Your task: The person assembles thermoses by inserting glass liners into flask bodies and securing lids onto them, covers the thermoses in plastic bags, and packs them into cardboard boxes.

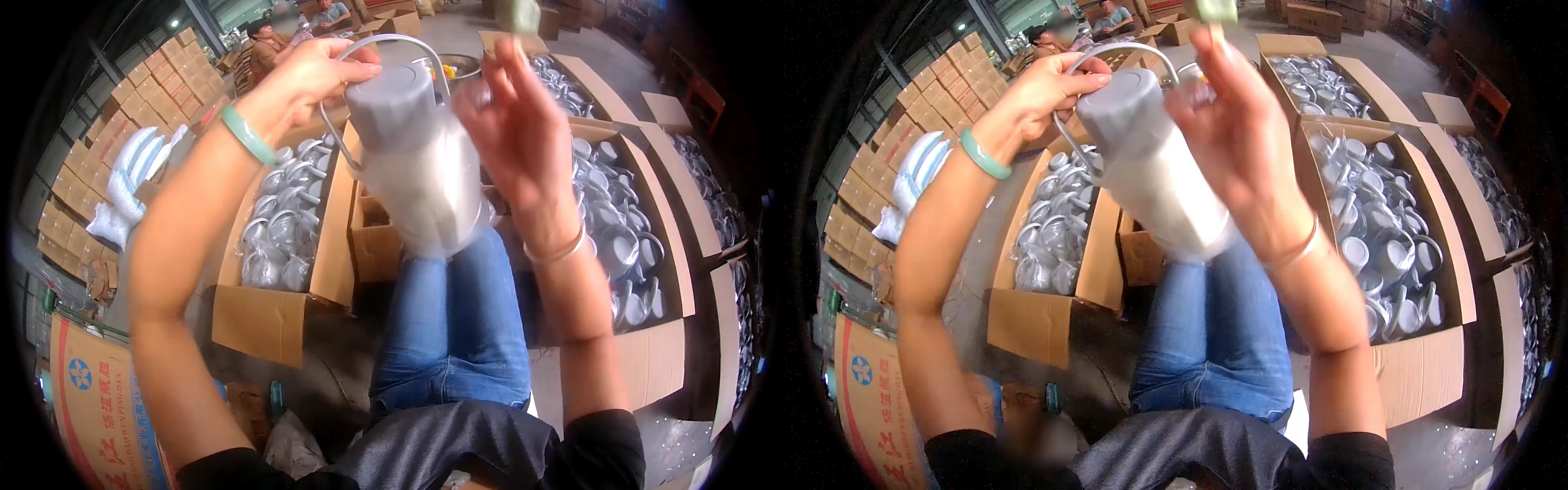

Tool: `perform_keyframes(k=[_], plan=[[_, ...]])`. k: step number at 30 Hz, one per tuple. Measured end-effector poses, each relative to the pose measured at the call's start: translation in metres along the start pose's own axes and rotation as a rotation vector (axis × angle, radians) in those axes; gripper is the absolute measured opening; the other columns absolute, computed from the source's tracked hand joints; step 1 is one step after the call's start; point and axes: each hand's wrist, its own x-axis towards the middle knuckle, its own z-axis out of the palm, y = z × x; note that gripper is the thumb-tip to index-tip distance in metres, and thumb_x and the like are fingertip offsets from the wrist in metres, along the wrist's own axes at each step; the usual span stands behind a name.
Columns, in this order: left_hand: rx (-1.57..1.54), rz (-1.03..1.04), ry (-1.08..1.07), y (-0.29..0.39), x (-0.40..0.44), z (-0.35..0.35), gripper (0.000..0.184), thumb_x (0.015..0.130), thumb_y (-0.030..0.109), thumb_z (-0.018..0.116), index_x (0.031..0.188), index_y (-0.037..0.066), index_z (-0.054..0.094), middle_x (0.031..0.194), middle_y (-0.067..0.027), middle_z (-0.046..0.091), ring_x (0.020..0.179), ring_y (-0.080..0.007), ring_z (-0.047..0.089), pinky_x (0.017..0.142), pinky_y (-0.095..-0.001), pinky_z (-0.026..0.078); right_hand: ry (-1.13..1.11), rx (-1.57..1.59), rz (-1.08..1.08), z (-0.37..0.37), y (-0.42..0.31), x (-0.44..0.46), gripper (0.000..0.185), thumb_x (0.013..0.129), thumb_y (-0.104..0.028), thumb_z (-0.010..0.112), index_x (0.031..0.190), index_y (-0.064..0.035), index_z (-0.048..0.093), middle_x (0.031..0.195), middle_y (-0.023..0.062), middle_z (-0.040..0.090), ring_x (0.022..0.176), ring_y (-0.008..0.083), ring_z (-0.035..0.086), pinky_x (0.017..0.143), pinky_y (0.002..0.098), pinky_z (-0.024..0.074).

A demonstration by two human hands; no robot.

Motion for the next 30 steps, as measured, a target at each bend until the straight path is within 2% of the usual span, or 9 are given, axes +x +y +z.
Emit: perform_keyframes(k=[7, 11, 14, 15, 16, 19, 20, 27, 30], plan=[[0.000, 0.148, -0.246, 0.029, -0.013, -0.008, 0.043, 0.084, 0.038, 0.075, 0.106, 0.003, 0.063, 0.090, 0.0040, 0.055, 0.072, -0.0023, 0.043, 0.057, -0.0195, 0.035, -0.021, -0.148, 0.102, 0.017, -0.015, 0.092, 0.017, 0.090, -0.018, 0.070, 0.101, -0.0060, 0.067, 0.096, 0.0008, 0.061, 0.085, 0.0126, 0.054, 0.088, 0.0325, 0.0453], [0.512, 0.487, -0.145, 0.005, -0.016, 0.004, 0.044, 0.082, 0.031, 0.077, 0.110, -0.001, 0.064, 0.093, -0.0007, 0.061, 0.085, -0.0098, 0.055, 0.071, -0.0270, 0.046, -0.196, -0.268, 0.152, 0.050, -0.016, 0.075, 0.015, 0.090, -0.016, 0.068, 0.100, -0.0041, 0.066, 0.093, 0.0022, 0.063, 0.100, 0.0185, 0.054, 0.105, 0.0418, 0.0402], [0.407, 0.374, 0.113, -0.008, 0.005, -0.016, 0.035, 0.080, 0.028, 0.078, 0.098, -0.001, 0.070, 0.075, -0.0053, 0.065, 0.069, -0.0158, 0.061, 0.066, -0.0357, 0.049, -0.037, -0.832, -0.209, 0.044, -0.023, 0.062, 0.025, 0.098, -0.021, 0.055, 0.114, -0.0030, 0.062, 0.105, 0.0089, 0.064, 0.096, 0.0199, 0.063, 0.084, 0.0302, 0.0533], [0.319, 0.317, -0.186, 0.009, 0.006, -0.029, 0.040, 0.086, 0.033, 0.070, 0.113, 0.003, 0.066, 0.099, -0.0139, 0.064, 0.091, -0.0206, 0.061, 0.083, -0.0358, 0.048, -0.066, -1.150, -0.391, 0.021, -0.035, 0.071, 0.035, 0.103, -0.026, 0.048, 0.127, -0.0018, 0.057, 0.123, 0.0149, 0.065, 0.101, 0.0240, 0.070, 0.071, 0.0224, 0.0594], [0.416, 0.359, -0.139, 0.005, 0.014, -0.016, 0.032, 0.087, 0.026, 0.068, 0.110, 0.003, 0.068, 0.102, -0.0120, 0.068, 0.090, -0.0177, 0.064, 0.076, -0.0325, 0.051, -0.058, -1.135, -0.468, 0.012, -0.036, 0.077, 0.035, 0.104, -0.026, 0.047, 0.125, -0.0015, 0.058, 0.123, 0.0134, 0.065, 0.100, 0.0215, 0.070, 0.069, 0.0218, 0.0588], [0.502, 0.362, -0.005, -0.007, 0.009, -0.002, 0.025, 0.082, 0.021, 0.068, 0.094, -0.001, 0.070, 0.088, -0.0116, 0.069, 0.077, -0.0174, 0.065, 0.065, -0.0320, 0.052, -0.105, -1.266, -0.591, 0.018, 0.016, 0.100, 0.036, 0.104, -0.031, 0.047, 0.127, -0.0042, 0.056, 0.127, 0.0131, 0.063, 0.117, 0.0234, 0.062, 0.100, 0.0336, 0.0465], [0.491, 0.360, 0.049, -0.010, 0.003, -0.001, 0.028, 0.076, 0.024, 0.071, 0.081, -0.004, 0.070, 0.071, -0.0131, 0.067, 0.065, -0.0199, 0.064, 0.060, -0.0347, 0.051, -0.259, -1.133, -0.570, 0.001, 0.031, 0.119, 0.031, 0.101, -0.026, 0.055, 0.118, -0.0006, 0.060, 0.115, 0.0076, 0.066, 0.117, 0.0195, 0.060, 0.096, 0.0284, 0.0437], [0.129, 0.411, -0.083, -0.046, -0.017, -0.051, 0.037, 0.084, 0.033, 0.076, 0.098, -0.001, 0.070, 0.084, -0.0090, 0.070, 0.078, -0.0120, 0.066, 0.068, -0.0265, 0.051, -0.056, -1.271, -0.444, -0.031, 0.101, 0.132, 0.028, 0.101, -0.023, 0.054, 0.113, -0.0006, 0.066, 0.096, 0.0023, 0.064, 0.085, 0.0088, 0.054, 0.074, 0.0226, 0.0431], [0.077, 0.532, 0.277, -0.107, -0.017, -0.124, 0.042, 0.084, 0.039, 0.074, 0.100, 0.000, 0.070, 0.091, -0.0095, 0.071, 0.085, -0.0154, 0.068, 0.075, -0.0290, 0.054, 0.003, -1.162, -0.310, -0.050, 0.094, 0.138, 0.028, 0.101, -0.022, 0.055, 0.116, -0.0010, 0.065, 0.094, -0.0002, 0.061, 0.080, 0.0071, 0.051, 0.070, 0.0209, 0.0412]])
